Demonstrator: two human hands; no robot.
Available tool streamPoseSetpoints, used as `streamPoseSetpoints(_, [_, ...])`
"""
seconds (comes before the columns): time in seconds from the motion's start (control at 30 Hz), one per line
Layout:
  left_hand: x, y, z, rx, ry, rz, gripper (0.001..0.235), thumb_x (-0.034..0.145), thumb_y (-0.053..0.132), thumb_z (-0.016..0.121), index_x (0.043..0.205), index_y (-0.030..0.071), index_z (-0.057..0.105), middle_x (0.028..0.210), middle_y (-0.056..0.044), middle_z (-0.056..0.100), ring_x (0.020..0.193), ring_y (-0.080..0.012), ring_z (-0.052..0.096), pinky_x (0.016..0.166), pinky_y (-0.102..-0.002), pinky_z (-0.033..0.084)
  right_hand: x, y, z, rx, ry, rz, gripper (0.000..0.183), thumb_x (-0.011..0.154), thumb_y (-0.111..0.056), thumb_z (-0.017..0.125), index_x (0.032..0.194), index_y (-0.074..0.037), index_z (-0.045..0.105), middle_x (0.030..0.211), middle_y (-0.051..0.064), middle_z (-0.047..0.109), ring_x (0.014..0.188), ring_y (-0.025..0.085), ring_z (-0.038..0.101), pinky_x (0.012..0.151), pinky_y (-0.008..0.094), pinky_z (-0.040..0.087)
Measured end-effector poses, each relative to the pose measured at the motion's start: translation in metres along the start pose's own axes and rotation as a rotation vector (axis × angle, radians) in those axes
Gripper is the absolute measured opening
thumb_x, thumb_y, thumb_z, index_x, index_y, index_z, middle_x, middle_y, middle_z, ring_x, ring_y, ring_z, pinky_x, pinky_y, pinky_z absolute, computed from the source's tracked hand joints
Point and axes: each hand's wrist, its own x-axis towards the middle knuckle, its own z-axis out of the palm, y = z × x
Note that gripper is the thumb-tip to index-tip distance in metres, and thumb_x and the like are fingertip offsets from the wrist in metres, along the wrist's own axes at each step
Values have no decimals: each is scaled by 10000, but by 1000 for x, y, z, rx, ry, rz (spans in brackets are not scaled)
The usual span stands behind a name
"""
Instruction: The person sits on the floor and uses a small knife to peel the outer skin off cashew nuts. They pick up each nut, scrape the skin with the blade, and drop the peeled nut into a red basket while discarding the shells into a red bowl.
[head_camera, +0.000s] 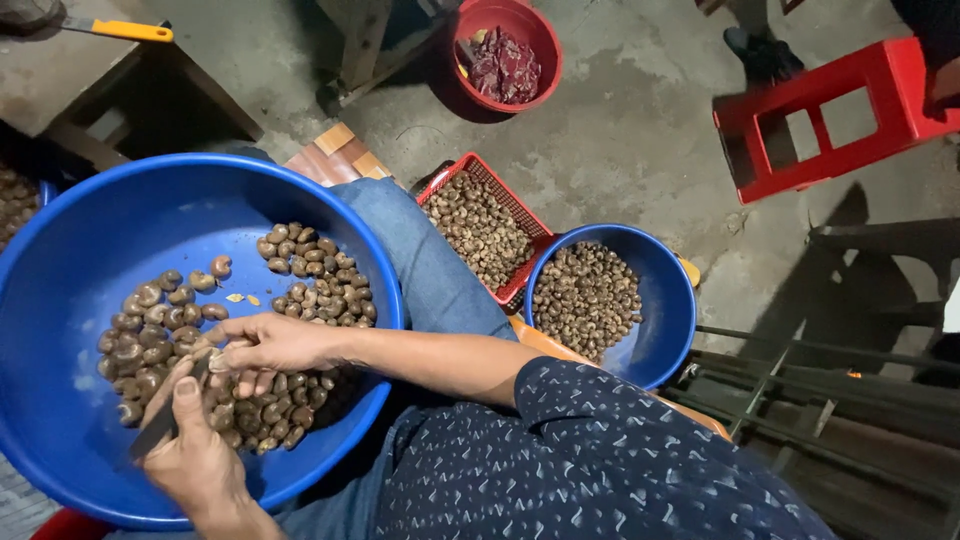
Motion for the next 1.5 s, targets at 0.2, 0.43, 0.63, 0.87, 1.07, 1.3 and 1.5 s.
streamPoseSetpoints(0.2, [-1, 10, 2, 87, 38, -11, 248, 1113, 61, 532, 1307, -37, 652, 1199, -91, 689, 984, -138, 634, 921, -231, 524, -6, -3, 5, -16, -16, -1, 446, 1021, -214, 603, 1396, 19, 535, 1026, 125, 755, 714, 169, 725, 569, 261, 566])
streamPoseSetpoints(0.43, [4, -2, -2, 20, 96, 39, 214, 1109, 69, 556, 1256, -55, 649, 1154, -115, 699, 948, -162, 662, 872, -240, 563, -9, -10, 7, -59, -46, 32, 445, 1043, -210, 566, 1439, -17, 499, 1055, 145, 735, 766, 171, 713, 629, 272, 610])
streamPoseSetpoints(0.63, [6, -17, -3, 78, 150, 119, 177, 1130, 79, 618, 1258, -3, 708, 1069, -246, 728, 944, -221, 724, 774, -301, 608, -3, 6, 1, 47, -14, -43, 370, 1070, -152, 589, 1414, -29, 529, 1044, 213, 753, 727, 203, 769, 584, 261, 663])
streamPoseSetpoints(0.87, [7, -19, -3, 212, 108, 166, 143, 1054, 111, 712, 1155, 29, 772, 1126, -204, 741, 1028, -288, 723, 844, -391, 609, -11, -8, 8, -349, 84, -182, 197, 993, -134, 697, 1163, -44, 656, 943, 150, 694, 754, 243, 765, 560, 311, 640])
streamPoseSetpoints(1.07, [4, -7, -4, 220, 90, -11, 218, 1075, 235, 693, 1205, 73, 762, 1178, -219, 725, 1085, -317, 710, 852, -420, 615, -20, -21, 12, -743, 176, -257, 197, 959, -242, 750, 1060, -111, 643, 1014, 130, 717, 863, 259, 741, 672, 374, 615])
streamPoseSetpoints(1.3, [5, -9, -7, 5, 14, -24, 214, 1084, 124, 648, 1228, -21, 713, 1295, -342, 634, 1215, -440, 629, 886, -462, 621, -14, -11, 7, -762, 168, -226, 333, 990, -228, 717, 1274, -107, 592, 1072, 180, 698, 907, 338, 742, 678, 446, 622])
streamPoseSetpoints(1.5, [7, -12, -9, 0, 28, -25, 240, 1096, 165, 642, 1250, -5, 713, 1248, -318, 664, 1175, -437, 653, 901, -467, 621, -5, -6, 4, -542, 134, -278, 292, 1002, -152, 702, 1238, -21, 591, 988, 175, 646, 845, 226, 686, 699, 443, 622])
